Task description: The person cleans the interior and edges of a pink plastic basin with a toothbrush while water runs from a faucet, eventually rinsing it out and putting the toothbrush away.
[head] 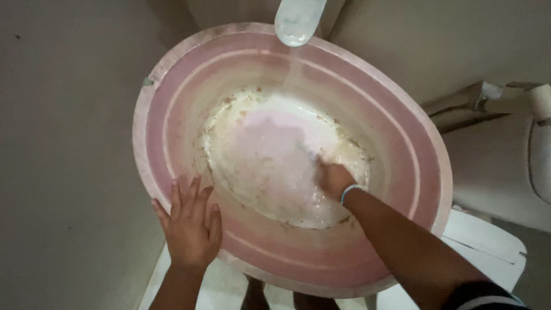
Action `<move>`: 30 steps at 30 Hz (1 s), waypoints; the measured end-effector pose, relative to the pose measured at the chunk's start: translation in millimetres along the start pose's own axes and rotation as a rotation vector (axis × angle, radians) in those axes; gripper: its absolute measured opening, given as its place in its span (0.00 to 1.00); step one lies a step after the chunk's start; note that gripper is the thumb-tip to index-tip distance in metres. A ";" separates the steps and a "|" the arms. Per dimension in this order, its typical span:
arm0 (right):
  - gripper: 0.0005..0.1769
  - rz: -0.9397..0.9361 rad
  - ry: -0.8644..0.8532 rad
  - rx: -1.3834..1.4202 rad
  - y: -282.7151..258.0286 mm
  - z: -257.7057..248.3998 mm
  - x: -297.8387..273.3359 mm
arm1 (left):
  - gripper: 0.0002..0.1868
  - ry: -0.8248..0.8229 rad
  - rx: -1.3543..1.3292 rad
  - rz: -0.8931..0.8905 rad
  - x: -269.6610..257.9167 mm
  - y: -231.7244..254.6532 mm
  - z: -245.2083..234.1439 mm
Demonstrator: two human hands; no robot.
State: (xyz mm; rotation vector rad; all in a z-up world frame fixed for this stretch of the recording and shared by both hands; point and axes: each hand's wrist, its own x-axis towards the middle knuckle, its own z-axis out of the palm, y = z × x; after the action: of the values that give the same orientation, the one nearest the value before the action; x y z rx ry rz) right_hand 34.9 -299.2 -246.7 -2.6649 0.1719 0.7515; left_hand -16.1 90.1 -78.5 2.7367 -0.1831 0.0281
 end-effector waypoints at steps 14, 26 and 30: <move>0.32 -0.551 0.043 -0.076 -41.6 -6.0 -38.1 | 0.19 0.043 -0.032 0.020 0.0 2.3 1.9; 0.28 -0.029 -0.241 -0.053 -86.7 -14.4 -28.9 | 0.15 0.057 -0.078 0.005 -3.7 6.0 -5.0; 0.35 -0.379 -0.114 -0.156 -86.9 -6.6 -27.9 | 0.16 0.083 -0.101 0.017 -3.8 7.0 -6.5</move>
State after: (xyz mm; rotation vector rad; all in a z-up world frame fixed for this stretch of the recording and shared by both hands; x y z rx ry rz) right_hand 32.8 -220.7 -199.7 -2.6696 -0.4264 0.8117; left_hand -20.8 86.7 -70.0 2.6274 -0.1801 0.1331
